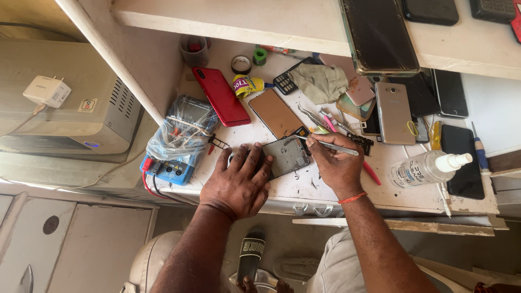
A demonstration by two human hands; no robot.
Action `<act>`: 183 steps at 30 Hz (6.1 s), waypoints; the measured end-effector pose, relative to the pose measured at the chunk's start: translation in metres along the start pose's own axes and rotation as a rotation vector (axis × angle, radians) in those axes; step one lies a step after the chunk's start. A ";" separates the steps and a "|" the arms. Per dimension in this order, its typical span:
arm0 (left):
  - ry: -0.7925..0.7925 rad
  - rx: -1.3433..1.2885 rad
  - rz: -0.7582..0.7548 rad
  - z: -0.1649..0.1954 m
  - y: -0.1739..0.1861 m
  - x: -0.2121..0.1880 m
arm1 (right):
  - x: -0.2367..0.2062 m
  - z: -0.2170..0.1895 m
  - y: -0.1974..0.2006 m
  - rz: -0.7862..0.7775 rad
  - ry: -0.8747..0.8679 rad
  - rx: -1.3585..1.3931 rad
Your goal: The person pries open a disassembled smartphone on a cluttered repair bench, holding the phone steady with one hand while working a thin metal tool around the edge of the midframe to separate the housing. They lift and reposition the phone to work along its sides.
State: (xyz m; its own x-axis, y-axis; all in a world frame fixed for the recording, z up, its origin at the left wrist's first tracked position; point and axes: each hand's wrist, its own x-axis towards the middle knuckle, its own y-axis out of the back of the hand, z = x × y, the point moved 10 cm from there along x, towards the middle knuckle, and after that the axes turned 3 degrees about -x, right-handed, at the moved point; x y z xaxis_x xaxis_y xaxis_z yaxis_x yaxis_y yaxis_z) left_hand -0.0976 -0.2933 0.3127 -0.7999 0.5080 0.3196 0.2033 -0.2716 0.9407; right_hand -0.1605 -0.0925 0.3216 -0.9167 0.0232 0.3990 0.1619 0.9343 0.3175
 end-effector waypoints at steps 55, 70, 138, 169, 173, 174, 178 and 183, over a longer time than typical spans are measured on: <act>0.012 -0.078 0.054 -0.008 0.056 -0.005 | -0.009 -0.077 -0.010 0.182 0.093 -0.203; -0.010 -0.086 0.066 -0.003 0.061 -0.009 | -0.014 -0.092 -0.014 0.178 0.214 -0.227; -0.031 -0.053 0.076 0.007 0.062 -0.013 | -0.022 -0.102 -0.013 0.129 0.260 -0.208; -0.028 -0.073 0.148 0.008 0.070 -0.017 | -0.027 -0.121 -0.031 0.032 0.367 -0.333; -0.032 -0.068 0.134 0.008 0.069 -0.016 | -0.026 -0.118 -0.030 0.051 0.327 -0.336; -0.032 -0.069 0.125 0.008 0.068 -0.016 | -0.026 -0.118 -0.029 0.056 0.320 -0.335; -0.021 -0.055 0.104 0.006 0.068 -0.015 | -0.025 -0.119 -0.030 0.060 0.313 -0.331; -0.023 -0.056 0.083 0.005 0.068 -0.015 | -0.025 -0.121 -0.029 0.079 0.330 -0.346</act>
State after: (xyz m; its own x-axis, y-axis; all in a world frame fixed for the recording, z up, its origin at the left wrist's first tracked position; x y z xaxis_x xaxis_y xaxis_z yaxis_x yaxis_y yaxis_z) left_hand -0.0689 -0.3156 0.3719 -0.7681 0.5007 0.3991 0.2356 -0.3586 0.9033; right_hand -0.0982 -0.1629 0.4063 -0.7405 -0.0768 0.6676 0.3898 0.7601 0.5198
